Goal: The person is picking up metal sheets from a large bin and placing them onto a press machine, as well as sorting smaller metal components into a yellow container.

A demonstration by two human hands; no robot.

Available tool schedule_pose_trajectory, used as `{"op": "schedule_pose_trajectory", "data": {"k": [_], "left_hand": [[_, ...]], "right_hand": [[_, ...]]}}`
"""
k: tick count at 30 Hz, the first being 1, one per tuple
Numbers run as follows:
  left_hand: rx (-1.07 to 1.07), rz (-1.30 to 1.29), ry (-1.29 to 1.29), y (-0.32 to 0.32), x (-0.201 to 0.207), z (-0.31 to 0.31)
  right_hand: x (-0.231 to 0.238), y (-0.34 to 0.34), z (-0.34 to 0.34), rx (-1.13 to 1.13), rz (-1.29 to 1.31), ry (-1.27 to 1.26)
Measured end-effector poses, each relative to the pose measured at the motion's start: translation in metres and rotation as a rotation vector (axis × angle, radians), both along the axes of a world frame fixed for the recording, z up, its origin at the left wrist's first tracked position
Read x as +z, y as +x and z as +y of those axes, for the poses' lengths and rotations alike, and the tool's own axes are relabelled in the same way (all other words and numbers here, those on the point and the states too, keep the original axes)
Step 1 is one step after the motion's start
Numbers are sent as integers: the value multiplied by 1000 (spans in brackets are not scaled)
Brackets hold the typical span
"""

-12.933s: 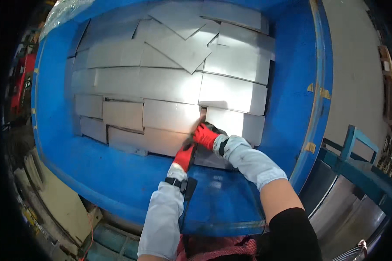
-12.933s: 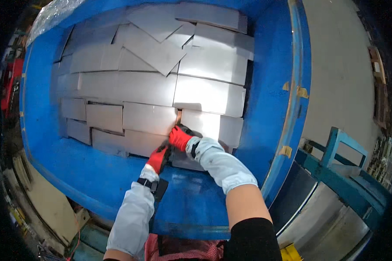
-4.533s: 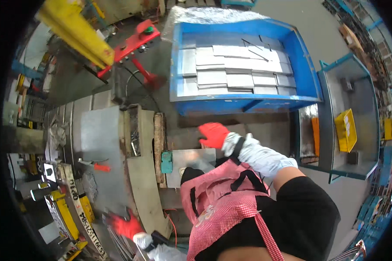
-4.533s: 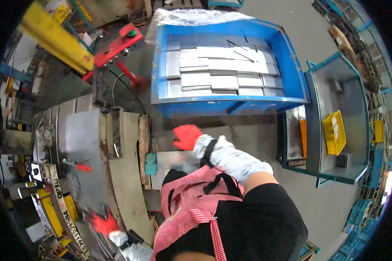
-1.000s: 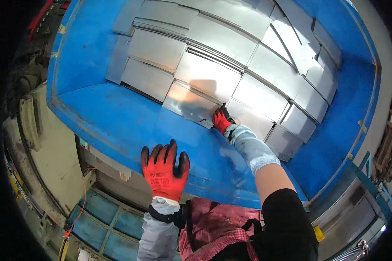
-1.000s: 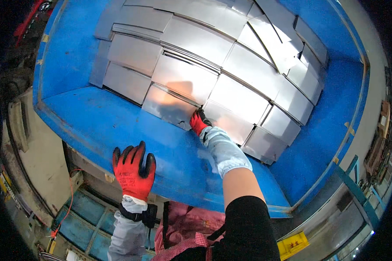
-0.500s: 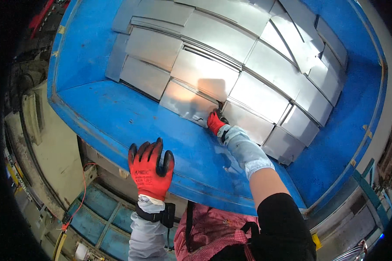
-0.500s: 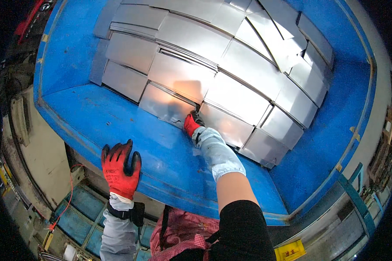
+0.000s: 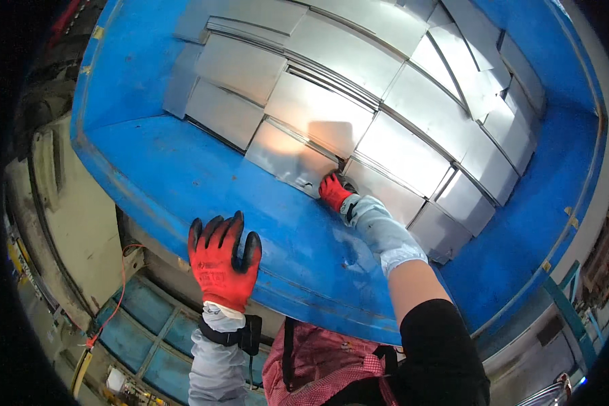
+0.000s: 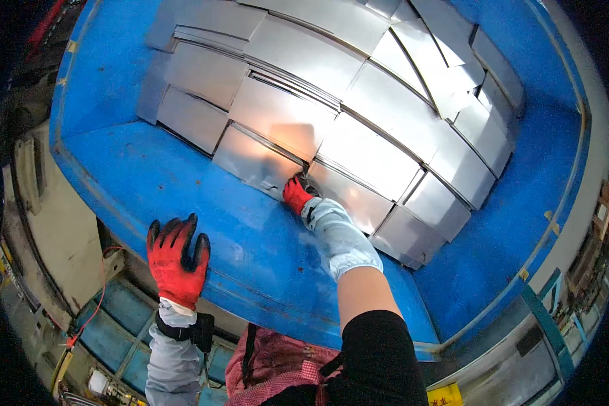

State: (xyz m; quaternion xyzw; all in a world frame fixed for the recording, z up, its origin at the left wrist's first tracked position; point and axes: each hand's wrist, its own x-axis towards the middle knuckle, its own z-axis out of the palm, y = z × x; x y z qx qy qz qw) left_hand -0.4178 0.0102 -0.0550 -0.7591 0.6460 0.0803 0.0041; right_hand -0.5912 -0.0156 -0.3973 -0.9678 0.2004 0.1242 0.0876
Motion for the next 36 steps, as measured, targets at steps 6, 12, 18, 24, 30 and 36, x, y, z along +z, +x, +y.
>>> {"op": "schedule_pose_trajectory", "data": {"k": [6, 12, 18, 24, 30, 36], "left_hand": [[-6, -15, 10, -1, -1, 3], [-53, -74, 107, -2, 0, 4], [-277, 63, 260, -51, 24, -31], [-400, 864, 464, -98, -160, -84], [-107, 1377, 929, -155, -212, -70], [352, 1107, 685, -154, -263, -51]], "right_hand": [[5, 6, -1, 19, 5, -11], [29, -5, 4, 28, 14, -15], [98, -58, 4, -55, -324, 4], [137, -80, 16, -73, -450, 1], [156, -105, 22, -279, -417, 147], [236, -153, 19, -486, -522, 681]]}}
